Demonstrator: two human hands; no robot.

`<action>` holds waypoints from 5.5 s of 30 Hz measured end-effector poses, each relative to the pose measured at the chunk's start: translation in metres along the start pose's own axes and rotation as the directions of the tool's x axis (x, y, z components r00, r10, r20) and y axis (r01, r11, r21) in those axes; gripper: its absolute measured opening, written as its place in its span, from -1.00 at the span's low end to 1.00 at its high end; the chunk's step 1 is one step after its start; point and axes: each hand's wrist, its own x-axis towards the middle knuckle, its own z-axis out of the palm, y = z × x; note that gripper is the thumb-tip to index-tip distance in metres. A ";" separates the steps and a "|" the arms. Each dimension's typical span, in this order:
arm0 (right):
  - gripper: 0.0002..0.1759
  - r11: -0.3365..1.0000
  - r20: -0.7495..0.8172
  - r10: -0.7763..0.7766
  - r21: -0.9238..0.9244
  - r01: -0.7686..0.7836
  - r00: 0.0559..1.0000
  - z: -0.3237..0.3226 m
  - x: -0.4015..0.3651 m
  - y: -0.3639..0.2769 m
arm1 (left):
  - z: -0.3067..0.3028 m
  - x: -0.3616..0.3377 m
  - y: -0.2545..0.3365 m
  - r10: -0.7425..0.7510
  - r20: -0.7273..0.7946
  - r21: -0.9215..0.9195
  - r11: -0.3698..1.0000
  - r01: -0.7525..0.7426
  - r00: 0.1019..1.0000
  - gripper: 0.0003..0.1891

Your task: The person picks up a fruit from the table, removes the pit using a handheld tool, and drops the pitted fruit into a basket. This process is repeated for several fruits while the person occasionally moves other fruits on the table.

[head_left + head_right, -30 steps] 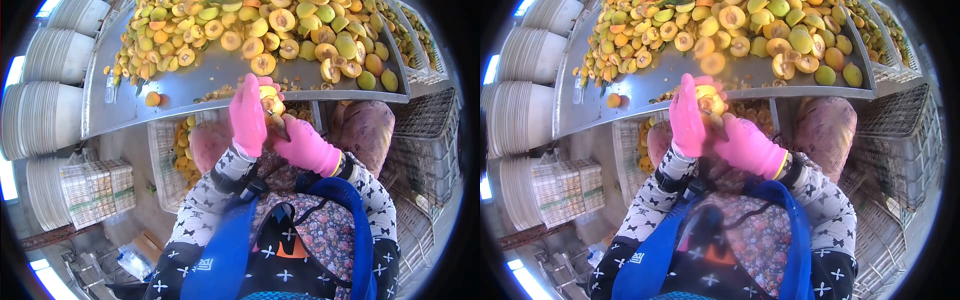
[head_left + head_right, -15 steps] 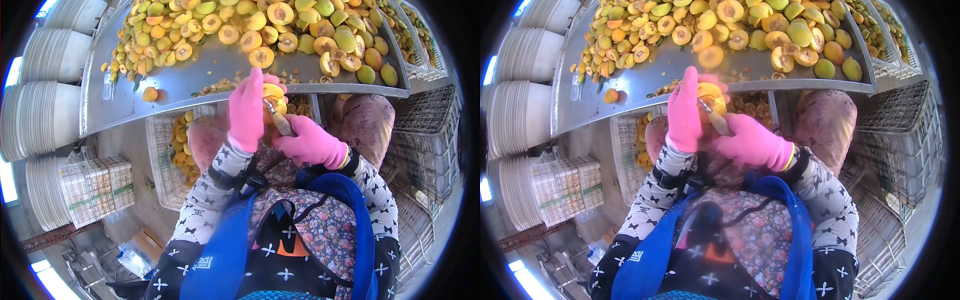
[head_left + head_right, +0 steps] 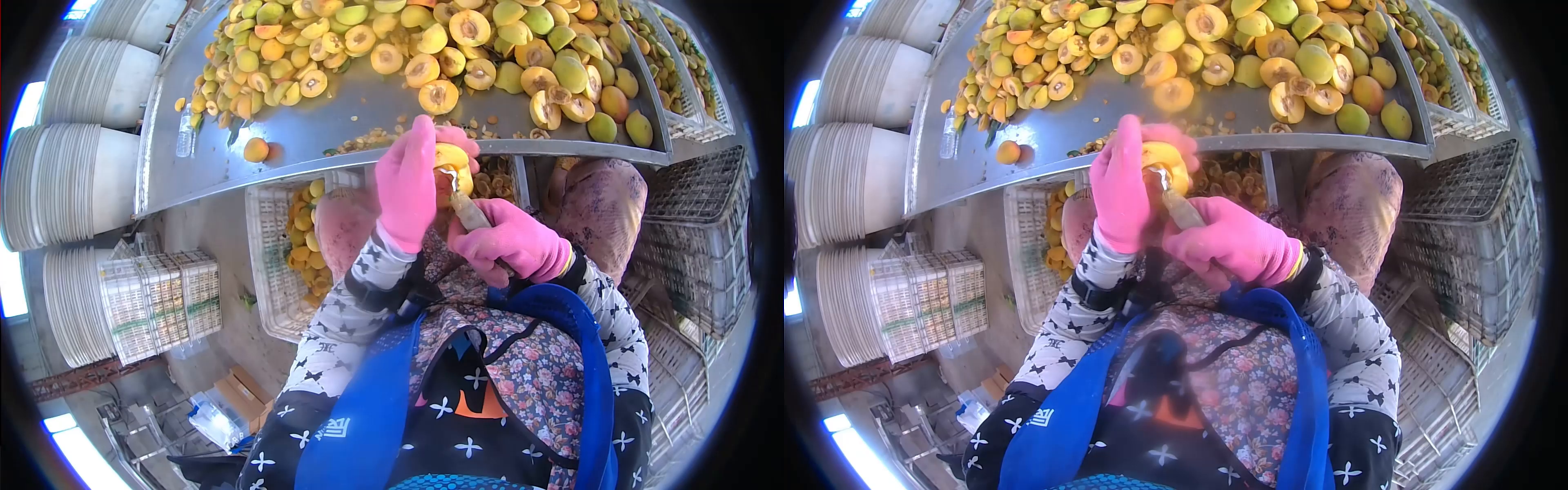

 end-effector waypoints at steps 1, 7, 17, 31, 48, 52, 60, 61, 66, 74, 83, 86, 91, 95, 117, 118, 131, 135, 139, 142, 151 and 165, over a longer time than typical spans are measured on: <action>-0.84 0.998 -0.035 -0.014 -0.061 0.012 0.999 0.001 0.001 0.000 | -0.002 0.001 0.000 -0.003 0.048 0.046 0.999 0.001 0.999 -0.52; -0.83 0.981 -0.055 -0.031 -0.190 0.020 0.998 0.005 0.003 0.001 | -0.012 0.000 0.005 -0.084 0.187 0.140 0.988 0.058 0.979 -0.46; -0.76 0.988 0.229 0.150 -0.070 -0.137 0.962 0.019 0.005 0.011 | -0.020 -0.006 0.024 -0.132 0.100 -0.017 0.991 0.134 0.986 -0.41; -0.62 0.248 -0.169 -0.479 -0.967 -0.052 0.861 -0.071 0.002 0.017 | -0.081 0.085 0.011 0.059 -0.089 0.725 0.688 0.024 0.994 -0.41; -0.52 0.360 -0.135 -0.786 -0.893 0.269 0.603 -0.037 -0.021 0.015 | -0.043 0.052 0.001 -0.112 0.172 -0.150 0.979 0.138 0.979 -0.45; -0.52 0.160 -0.018 -0.859 -0.959 0.235 0.511 -0.018 0.003 0.017 | -0.033 0.019 0.005 -0.048 0.317 -0.268 0.954 0.138 0.947 -0.65; -0.59 0.072 -0.026 -0.837 -0.996 0.062 0.546 -0.009 0.004 0.014 | -0.024 0.002 -0.011 -0.176 0.191 -0.470 0.847 0.248 0.966 -0.72; -0.59 0.049 -0.014 -0.839 -0.998 0.050 0.544 -0.007 0.003 0.013 | -0.021 0.002 -0.012 -0.145 0.196 -0.466 0.856 0.222 0.970 -0.72; -0.67 -0.043 -0.003 -0.792 -0.997 -0.061 0.611 -0.013 0.010 0.015 | -0.015 0.001 -0.011 -0.142 0.196 -0.481 0.848 0.221 0.970 -0.72; -0.74 0.361 -0.129 -0.739 -0.904 0.227 0.661 -0.001 0.019 0.026 | 0.010 -0.009 -0.003 -0.103 -0.049 -0.350 0.933 0.080 0.993 -0.76; -0.62 0.824 -0.313 -0.366 -0.547 0.149 0.876 0.012 0.022 0.019 | 0.013 0.000 -0.003 0.115 -0.200 -0.102 0.985 -0.138 0.973 -0.50; -0.65 0.665 -0.265 -0.503 -0.727 0.172 0.823 0.006 0.024 0.024 | 0.003 0.004 -0.002 0.139 -0.057 0.013 0.990 -0.139 0.989 -0.52; -0.84 0.625 -0.190 -0.610 -0.713 0.319 0.769 -0.009 0.036 0.037 | -0.003 0.014 -0.003 -0.170 -0.011 0.014 0.985 0.170 0.985 -0.50; -0.85 0.998 -0.107 -0.064 0.007 0.065 0.992 0.009 0.011 0.006 | 0.006 0.009 0.005 -0.164 -0.012 -0.058 0.985 0.164 0.986 -0.44; -0.60 0.406 -0.302 -0.110 -0.883 -0.234 0.947 -0.055 0.000 0.025 | -0.058 0.166 -0.021 0.010 -0.048 0.615 0.788 0.022 0.999 -0.42; -0.60 0.418 -0.307 -0.142 -0.880 -0.224 0.941 -0.057 -0.001 0.024 | -0.043 0.174 -0.025 0.012 -0.005 0.745 0.667 -0.004 1.000 -0.43; -0.53 0.918 -0.537 -0.394 -0.276 0.285 0.746 -0.026 0.015 0.007 | -0.031 0.049 -0.010 -0.046 0.144 -0.340 0.936 0.093 0.988 -0.58; -0.56 0.870 -0.488 -0.490 -0.212 0.446 0.723 -0.025 0.021 -0.004 | -0.018 0.013 -0.027 0.001 0.242 -0.027 1.000 0.006 0.970 -0.63; -0.60 0.760 -0.387 -0.571 -0.583 0.287 0.724 -0.026 0.014 -0.022 | -0.033 0.016 -0.021 -0.039 0.314 0.202 0.979 -0.026 0.949 -0.62; -0.60 0.215 -0.184 -0.959 -0.967 0.135 0.214 -0.026 0.028 -0.013 | -0.019 0.015 -0.009 -0.086 0.317 -0.105 0.987 0.125 0.945 -0.61; -0.71 -0.054 0.018 -0.874 -0.997 -0.059 0.486 -0.023 0.016 0.008 | -0.004 0.008 0.002 0.068 0.222 -0.162 0.986 -0.032 0.973 -0.56; -0.72 0.604 -0.257 -0.545 -0.780 0.161 0.798 -0.008 0.017 0.022 | 0.006 0.002 -0.007 0.253 0.096 0.171 0.949 -0.266 0.963 -0.67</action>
